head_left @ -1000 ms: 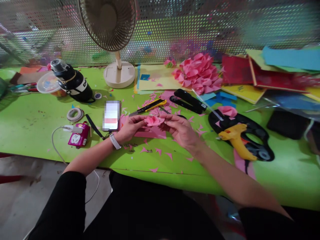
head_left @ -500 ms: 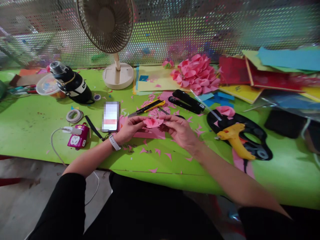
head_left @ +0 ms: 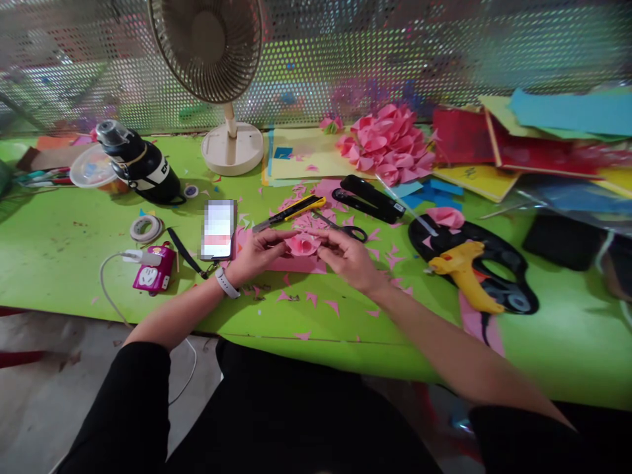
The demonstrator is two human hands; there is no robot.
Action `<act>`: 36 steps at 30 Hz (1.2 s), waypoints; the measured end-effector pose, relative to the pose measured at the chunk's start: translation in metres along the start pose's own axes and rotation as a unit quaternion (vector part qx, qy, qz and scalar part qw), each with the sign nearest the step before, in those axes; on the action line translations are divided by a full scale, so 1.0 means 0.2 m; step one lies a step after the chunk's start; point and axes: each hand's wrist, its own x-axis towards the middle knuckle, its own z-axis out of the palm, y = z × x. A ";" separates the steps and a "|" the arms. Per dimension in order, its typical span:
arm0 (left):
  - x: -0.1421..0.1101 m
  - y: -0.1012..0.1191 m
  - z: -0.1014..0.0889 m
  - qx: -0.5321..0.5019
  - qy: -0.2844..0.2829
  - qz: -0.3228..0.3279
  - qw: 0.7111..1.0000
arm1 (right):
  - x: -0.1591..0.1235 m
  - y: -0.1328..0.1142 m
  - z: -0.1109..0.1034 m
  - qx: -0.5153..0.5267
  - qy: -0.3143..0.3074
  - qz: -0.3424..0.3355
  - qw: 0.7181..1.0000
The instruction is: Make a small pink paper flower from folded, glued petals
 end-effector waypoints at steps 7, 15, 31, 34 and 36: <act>0.01 0.02 -0.03 0.113 -0.050 0.097 0.988 | 0.00 0.02 -0.03 -0.111 0.030 -0.126 0.985; 0.01 0.01 -0.03 0.181 -0.043 0.141 0.972 | 0.01 0.05 -0.01 -0.232 0.016 -0.245 0.941; 0.07 0.13 0.05 0.290 -0.055 0.119 0.948 | 0.06 0.06 -0.01 -0.281 0.038 -0.218 0.934; 0.13 0.17 0.09 0.312 -0.042 0.108 0.943 | 0.08 0.06 -0.04 -0.267 0.037 -0.188 0.944; 0.17 0.17 0.13 0.323 -0.023 0.103 0.940 | 0.10 0.06 -0.06 -0.250 0.053 -0.154 0.954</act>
